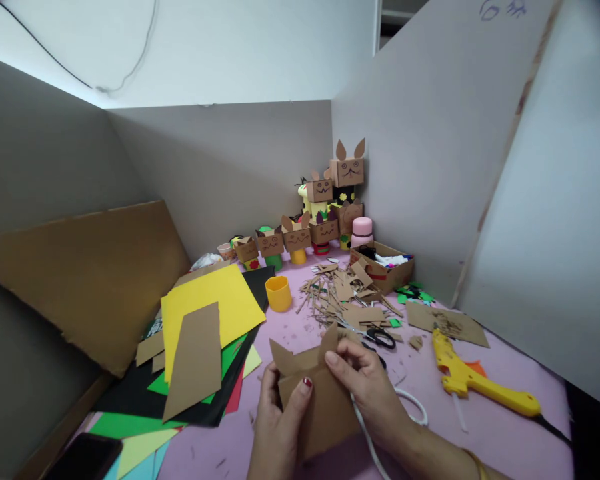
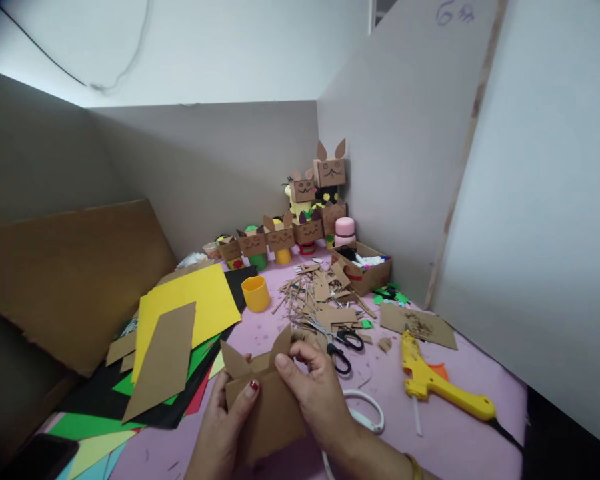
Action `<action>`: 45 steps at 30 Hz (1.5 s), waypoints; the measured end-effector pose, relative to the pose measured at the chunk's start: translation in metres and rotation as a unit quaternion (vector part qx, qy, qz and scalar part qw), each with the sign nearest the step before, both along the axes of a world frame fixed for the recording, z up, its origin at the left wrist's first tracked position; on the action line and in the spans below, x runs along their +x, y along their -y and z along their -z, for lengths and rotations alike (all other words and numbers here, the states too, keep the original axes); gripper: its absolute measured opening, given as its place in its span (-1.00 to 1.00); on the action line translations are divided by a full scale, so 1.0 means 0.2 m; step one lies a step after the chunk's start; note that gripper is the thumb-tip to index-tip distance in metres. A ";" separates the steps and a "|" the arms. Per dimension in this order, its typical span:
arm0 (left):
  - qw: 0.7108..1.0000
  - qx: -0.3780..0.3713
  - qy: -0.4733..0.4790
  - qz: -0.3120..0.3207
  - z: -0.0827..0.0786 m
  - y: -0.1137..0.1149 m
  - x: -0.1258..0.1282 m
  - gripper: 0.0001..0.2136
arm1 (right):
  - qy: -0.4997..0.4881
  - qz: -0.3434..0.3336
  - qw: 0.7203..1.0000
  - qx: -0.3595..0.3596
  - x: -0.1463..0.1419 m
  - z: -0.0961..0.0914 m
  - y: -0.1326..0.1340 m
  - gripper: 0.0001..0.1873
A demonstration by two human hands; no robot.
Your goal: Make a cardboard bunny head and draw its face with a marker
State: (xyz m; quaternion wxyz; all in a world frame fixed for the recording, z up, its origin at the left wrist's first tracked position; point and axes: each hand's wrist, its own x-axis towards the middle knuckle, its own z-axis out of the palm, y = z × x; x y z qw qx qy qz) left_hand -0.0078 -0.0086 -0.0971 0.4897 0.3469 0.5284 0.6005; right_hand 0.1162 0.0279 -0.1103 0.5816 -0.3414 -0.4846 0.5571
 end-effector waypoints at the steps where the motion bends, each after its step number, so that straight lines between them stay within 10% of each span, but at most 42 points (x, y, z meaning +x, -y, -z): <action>1: 1.000 -0.003 -0.011 0.000 0.00 0.00 0.00 -0.49 | 0.004 0.007 1.000 0.000 0.01 0.00 0.00 -0.73; 45: 0.996 -0.016 -0.054 0.063 -0.02 0.03 0.01 -0.46 | 0.121 0.016 0.984 0.126 0.11 -0.07 -0.03 -0.57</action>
